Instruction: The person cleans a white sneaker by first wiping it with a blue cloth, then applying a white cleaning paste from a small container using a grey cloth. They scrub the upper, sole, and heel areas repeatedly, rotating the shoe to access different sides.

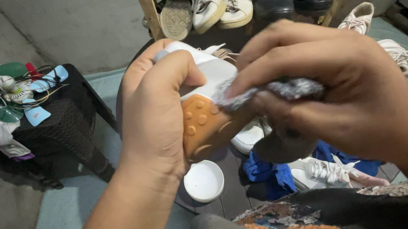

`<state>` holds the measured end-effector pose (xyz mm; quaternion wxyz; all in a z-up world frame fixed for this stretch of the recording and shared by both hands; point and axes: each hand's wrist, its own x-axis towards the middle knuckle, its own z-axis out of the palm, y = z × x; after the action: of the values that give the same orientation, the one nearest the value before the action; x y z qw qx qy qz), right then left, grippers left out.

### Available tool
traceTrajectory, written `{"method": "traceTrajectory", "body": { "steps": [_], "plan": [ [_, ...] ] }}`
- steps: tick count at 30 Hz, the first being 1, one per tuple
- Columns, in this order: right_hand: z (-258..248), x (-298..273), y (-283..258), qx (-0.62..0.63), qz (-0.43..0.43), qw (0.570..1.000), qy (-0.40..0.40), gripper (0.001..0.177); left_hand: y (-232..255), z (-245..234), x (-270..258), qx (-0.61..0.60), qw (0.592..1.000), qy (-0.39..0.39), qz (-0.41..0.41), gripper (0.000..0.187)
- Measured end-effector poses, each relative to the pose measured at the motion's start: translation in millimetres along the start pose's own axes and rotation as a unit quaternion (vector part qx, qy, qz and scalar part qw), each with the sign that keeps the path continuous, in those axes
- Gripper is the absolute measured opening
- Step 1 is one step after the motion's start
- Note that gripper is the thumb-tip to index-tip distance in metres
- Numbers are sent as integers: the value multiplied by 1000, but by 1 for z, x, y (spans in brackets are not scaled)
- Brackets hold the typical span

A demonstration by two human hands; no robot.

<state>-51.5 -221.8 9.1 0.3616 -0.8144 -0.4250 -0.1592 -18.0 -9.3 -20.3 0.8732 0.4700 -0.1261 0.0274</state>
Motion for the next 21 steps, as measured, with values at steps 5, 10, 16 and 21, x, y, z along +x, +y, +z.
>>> {"method": "traceTrajectory", "body": {
  "steps": [5, 10, 16, 21],
  "plan": [
    [0, -3, 9, 101, 146, 983, 37, 18, 12, 0, 3, -3, 1000, -13, -10, 6],
    [-9, -4, -3, 45, 40, 998, 31, 16, 9, 12, 3, 94, 994, -32, 45, 7],
    [-14, -2, 0, 44, 34, 998, 11, 19, 15, 18, 2, 49, 998, -25, 3, 5],
    [-15, -1, 5, 68, 35, 997, 26, 17, 28, 12, 3, 36, 998, -44, -14, 6]
  ]
}}
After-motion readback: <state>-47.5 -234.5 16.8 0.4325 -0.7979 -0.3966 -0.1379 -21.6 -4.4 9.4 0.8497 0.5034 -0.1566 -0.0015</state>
